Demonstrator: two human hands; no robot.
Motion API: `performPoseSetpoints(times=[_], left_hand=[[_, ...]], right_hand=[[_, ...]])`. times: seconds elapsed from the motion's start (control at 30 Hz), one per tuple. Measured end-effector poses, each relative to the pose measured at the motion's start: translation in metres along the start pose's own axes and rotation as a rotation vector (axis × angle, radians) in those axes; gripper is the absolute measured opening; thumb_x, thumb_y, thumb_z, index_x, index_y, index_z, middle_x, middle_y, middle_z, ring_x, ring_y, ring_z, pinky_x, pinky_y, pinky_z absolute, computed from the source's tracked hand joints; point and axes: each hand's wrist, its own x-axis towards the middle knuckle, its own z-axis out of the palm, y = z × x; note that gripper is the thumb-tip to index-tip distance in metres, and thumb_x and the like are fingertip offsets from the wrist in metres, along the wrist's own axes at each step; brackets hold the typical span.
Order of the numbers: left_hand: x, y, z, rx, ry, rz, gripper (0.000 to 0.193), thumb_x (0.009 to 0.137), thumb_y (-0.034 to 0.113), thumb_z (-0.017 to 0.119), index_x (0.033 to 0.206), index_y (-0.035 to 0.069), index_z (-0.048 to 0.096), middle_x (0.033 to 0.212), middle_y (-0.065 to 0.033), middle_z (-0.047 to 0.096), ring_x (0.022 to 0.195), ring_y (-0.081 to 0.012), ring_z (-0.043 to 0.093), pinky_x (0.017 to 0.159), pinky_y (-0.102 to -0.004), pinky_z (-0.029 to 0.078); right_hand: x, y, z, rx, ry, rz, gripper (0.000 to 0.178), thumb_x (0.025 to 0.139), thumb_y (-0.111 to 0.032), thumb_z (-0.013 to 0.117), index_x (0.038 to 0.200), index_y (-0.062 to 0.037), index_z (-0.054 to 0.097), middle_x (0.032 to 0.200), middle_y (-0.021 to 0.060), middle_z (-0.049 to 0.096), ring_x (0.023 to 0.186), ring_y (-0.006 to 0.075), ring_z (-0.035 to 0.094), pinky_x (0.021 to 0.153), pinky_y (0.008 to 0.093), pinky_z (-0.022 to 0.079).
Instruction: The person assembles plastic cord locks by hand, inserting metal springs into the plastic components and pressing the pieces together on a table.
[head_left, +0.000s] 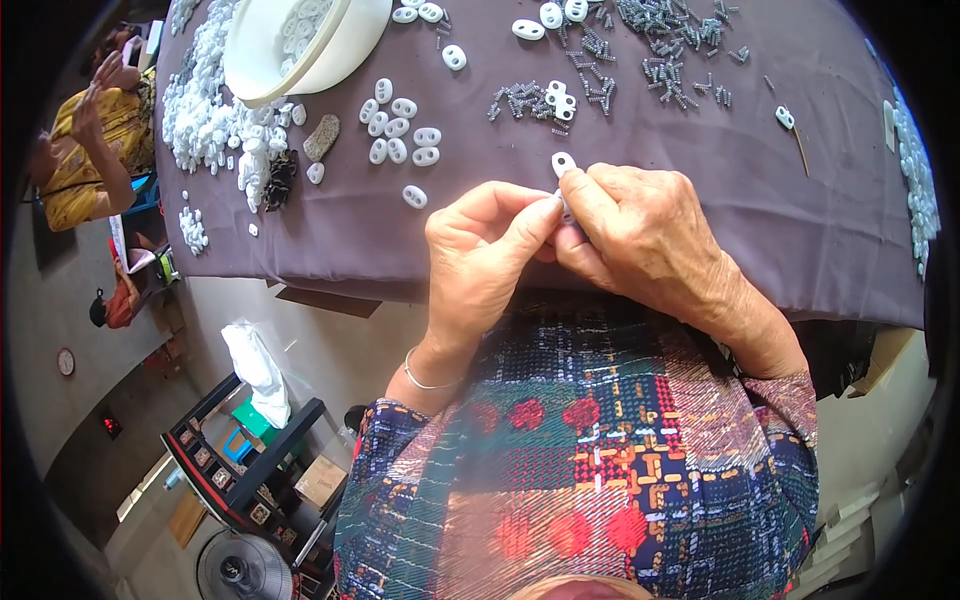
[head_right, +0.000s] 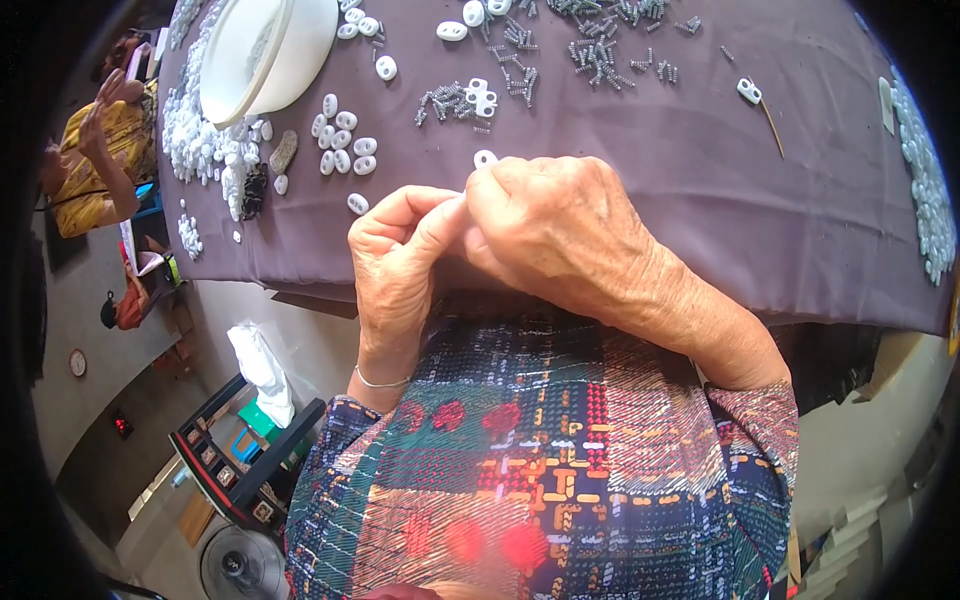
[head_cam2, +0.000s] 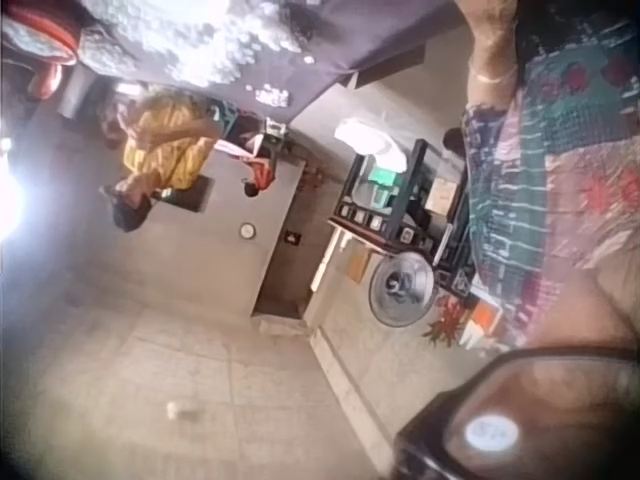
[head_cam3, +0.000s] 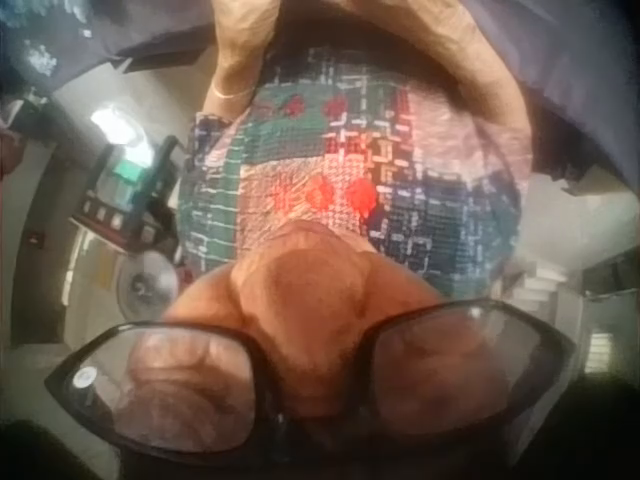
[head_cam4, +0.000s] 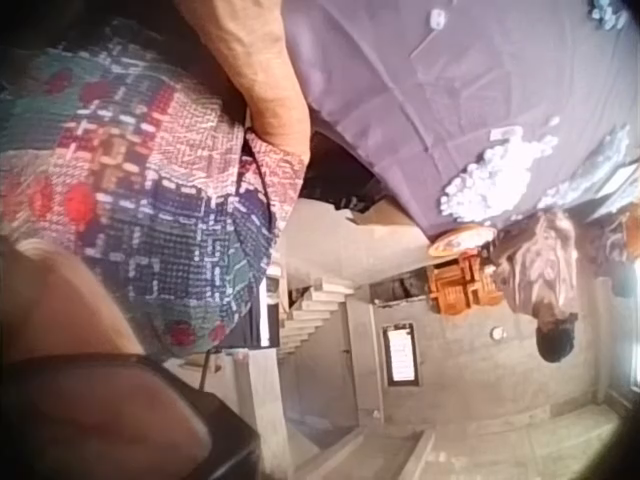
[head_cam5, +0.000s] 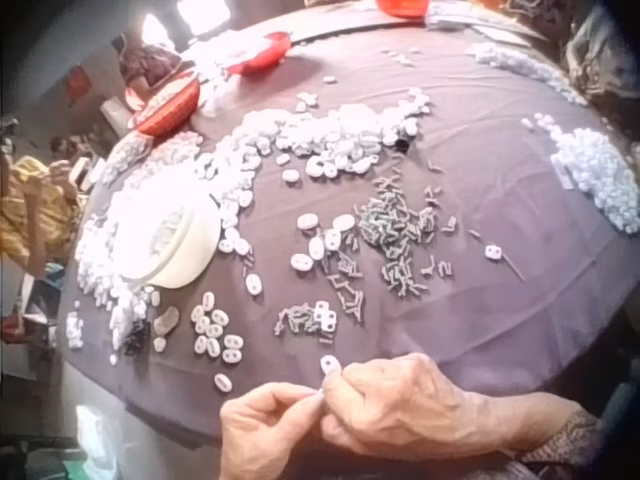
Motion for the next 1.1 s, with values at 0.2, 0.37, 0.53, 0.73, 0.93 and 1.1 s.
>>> performPoseSetpoints(times=[0.2,0.37,0.53,0.73,0.93,1.1], left_hand=[[-0.0002,-0.0018,-0.0021,-0.023,0.0,-0.006,0.011,0.084,0.006,0.062,0.089,-0.004,0.062,0.08,-0.0075,0.065,0.067,-0.0094,0.06,0.061,-0.0206,0.05],[-0.0013,0.0003,-0.0044,-0.039,-0.02,-0.046,0.011,0.084,0.006,0.062,0.089,-0.004,0.062,0.081,-0.0079,0.065,0.068,-0.0098,0.061,0.061,-0.0205,0.05],[-0.003,-0.0005,-0.0042,-0.006,-0.022,-0.016,0.011,0.084,0.003,0.061,0.091,-0.006,0.061,0.083,-0.0081,0.065,0.072,-0.01,0.061,0.064,-0.0212,0.051],[-0.003,-0.0047,-0.0049,-0.05,-0.042,0.041,0.009,0.085,-0.002,0.058,0.091,-0.007,0.061,0.086,-0.008,0.064,0.077,-0.0099,0.059,0.069,-0.0216,0.05],[-0.0042,-0.0061,-0.0051,-0.026,-0.027,0.05,0.009,0.085,-0.001,0.058,0.091,-0.007,0.061,0.086,-0.0075,0.063,0.077,-0.0093,0.059,0.069,-0.0208,0.05],[-0.0048,-0.0066,-0.0045,-0.009,-0.03,0.059,0.008,0.085,-0.001,0.058,0.091,-0.006,0.06,0.085,-0.0068,0.063,0.076,-0.0089,0.058,0.068,-0.0206,0.05]], right_hand=[[0.0006,0.0004,0.0009,0.021,0.018,-0.014,0.02,0.07,-0.012,0.062,0.082,0.0006,0.053,0.062,0.0082,0.05,0.055,0.0245,0.055,0.047,0.035,0.045],[0.0002,0.0025,0.0032,0.045,0.016,-0.031,0.017,0.069,-0.011,0.062,0.078,0.0005,0.053,0.06,0.0083,0.05,0.052,0.0245,0.055,0.045,0.0353,0.045],[0.0007,0.0041,0.0056,0.061,0.03,-0.07,0.018,0.067,-0.01,0.062,0.078,0.0009,0.053,0.059,0.008,0.05,0.051,0.0243,0.055,0.044,0.0349,0.045],[-0.0007,0.005,0.0089,0.058,0.018,-0.091,0.017,0.066,-0.009,0.062,0.077,0.0013,0.053,0.058,0.0074,0.049,0.05,0.0235,0.054,0.044,0.0339,0.045],[-0.0013,0.004,0.0092,0.051,-0.004,-0.095,0.016,0.067,-0.009,0.062,0.075,0.0001,0.052,0.058,0.0074,0.047,0.051,0.0223,0.053,0.044,0.0335,0.045],[-0.0027,0.0033,0.0096,0.034,-0.014,-0.105,0.015,0.067,-0.008,0.062,0.074,-0.001,0.05,0.057,0.0062,0.046,0.05,0.0209,0.053,0.044,0.0328,0.044]])
